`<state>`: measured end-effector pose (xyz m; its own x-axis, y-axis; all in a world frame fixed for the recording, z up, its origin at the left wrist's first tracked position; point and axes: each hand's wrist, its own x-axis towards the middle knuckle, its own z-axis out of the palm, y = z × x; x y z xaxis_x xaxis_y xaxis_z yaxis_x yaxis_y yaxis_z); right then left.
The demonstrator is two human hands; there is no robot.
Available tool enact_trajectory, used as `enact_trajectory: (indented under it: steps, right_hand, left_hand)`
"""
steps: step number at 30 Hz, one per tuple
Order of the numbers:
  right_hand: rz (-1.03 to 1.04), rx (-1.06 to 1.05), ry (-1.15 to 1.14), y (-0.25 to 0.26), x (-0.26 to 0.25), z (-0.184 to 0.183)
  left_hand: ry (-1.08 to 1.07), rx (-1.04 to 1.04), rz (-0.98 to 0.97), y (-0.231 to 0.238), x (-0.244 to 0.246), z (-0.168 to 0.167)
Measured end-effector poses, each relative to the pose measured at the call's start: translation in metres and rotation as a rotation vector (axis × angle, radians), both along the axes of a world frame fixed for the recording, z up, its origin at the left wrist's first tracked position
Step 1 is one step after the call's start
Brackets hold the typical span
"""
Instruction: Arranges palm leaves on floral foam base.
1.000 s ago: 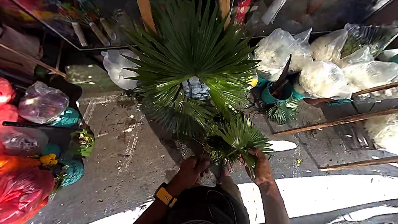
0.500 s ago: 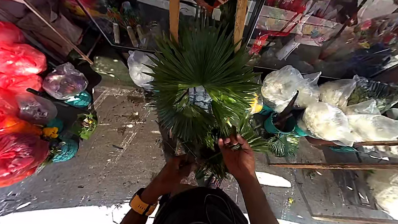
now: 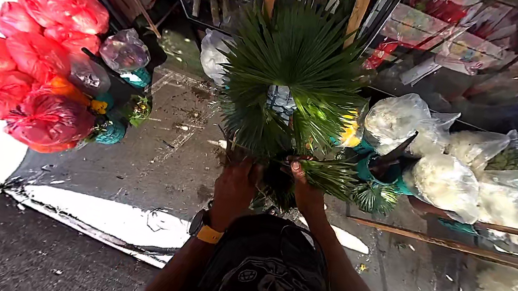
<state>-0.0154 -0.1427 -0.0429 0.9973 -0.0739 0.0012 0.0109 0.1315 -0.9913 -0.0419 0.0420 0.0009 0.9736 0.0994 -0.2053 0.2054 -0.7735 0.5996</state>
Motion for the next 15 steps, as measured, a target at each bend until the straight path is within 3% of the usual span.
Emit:
enact_trajectory:
  steps: [5, 10, 15]
  right_hand:
    - [-0.004, -0.155, -0.176, -0.007, -0.012, 0.003]
    - [0.057, -0.159, -0.252, -0.018, -0.014, 0.001]
    - [0.013, -0.089, -0.261, -0.024, -0.016, 0.006]
  left_hand:
    - [0.105, -0.089, -0.047, -0.034, -0.008, -0.004]
    - [0.189, -0.113, -0.083, -0.031, -0.005, -0.013]
    - [0.155, -0.021, 0.057, -0.01, 0.005, -0.021]
